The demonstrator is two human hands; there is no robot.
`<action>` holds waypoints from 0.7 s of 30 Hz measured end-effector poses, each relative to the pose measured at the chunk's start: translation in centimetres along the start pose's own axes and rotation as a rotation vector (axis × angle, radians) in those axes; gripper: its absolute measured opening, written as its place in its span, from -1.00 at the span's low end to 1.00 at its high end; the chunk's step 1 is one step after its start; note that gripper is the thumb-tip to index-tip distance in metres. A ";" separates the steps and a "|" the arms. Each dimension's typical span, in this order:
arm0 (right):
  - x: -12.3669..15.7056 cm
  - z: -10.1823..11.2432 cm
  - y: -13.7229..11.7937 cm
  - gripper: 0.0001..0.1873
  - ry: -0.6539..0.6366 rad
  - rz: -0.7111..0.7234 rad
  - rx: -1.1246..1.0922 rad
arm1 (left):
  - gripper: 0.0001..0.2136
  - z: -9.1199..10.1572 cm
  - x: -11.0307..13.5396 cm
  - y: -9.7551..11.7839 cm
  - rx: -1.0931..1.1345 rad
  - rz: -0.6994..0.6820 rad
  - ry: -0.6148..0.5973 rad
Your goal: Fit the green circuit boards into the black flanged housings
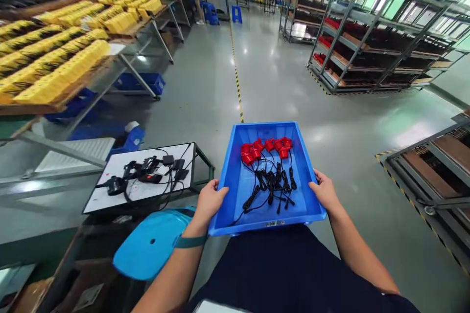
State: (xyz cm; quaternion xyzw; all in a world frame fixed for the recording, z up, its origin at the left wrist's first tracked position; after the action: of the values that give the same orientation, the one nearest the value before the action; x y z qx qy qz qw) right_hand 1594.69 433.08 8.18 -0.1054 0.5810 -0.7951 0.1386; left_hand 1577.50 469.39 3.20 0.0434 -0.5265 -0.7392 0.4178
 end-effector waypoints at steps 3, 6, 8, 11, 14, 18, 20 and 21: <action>-11.5 -1.4 -0.8 -0.37 0.022 0.004 -0.041 | -0.54 -0.9 -10.7 6.0 -0.064 -0.008 0.012; -21.3 -1.8 -1.7 -0.36 0.061 -0.008 -0.082 | -0.55 -2.1 -20.7 12.8 -0.166 -0.036 0.013; -27.1 -1.2 -2.0 -0.36 0.108 -0.021 -0.112 | -0.56 -4.0 -26.8 17.6 -0.200 -0.043 -0.033; -35.7 0.6 -1.6 -0.35 0.192 -0.023 -0.141 | -0.54 -8.5 -35.7 25.1 -0.226 -0.050 -0.121; -45.7 2.7 0.0 -0.35 0.243 -0.003 -0.154 | -0.50 -13.8 -45.3 32.1 -0.263 -0.084 -0.145; -62.5 4.9 1.7 -0.37 0.267 -0.022 -0.260 | -0.51 -19.2 -58.9 39.9 -0.273 -0.067 -0.135; -71.3 5.8 1.3 -0.37 0.233 -0.027 -0.277 | -0.53 -20.6 -65.1 43.1 -0.283 -0.060 -0.106; -75.5 6.2 0.8 -0.38 0.206 -0.019 -0.261 | -0.54 -21.0 -67.8 44.4 -0.294 -0.054 -0.082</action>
State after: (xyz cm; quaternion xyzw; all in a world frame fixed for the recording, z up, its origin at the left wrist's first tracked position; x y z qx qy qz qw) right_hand 1667.71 453.21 8.81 -0.0459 0.6893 -0.7209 0.0562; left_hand 1657.38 494.50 4.58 -0.0344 -0.4281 -0.8203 0.3778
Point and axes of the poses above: each hand's wrist, its own x-axis away from the middle knuckle, its own z-axis out of the back of the hand, y = z × x, the point moved 3 cm from there along -x, towards the middle knuckle, and after that the axes turned 5 degrees about z, right-handed, at the moved point
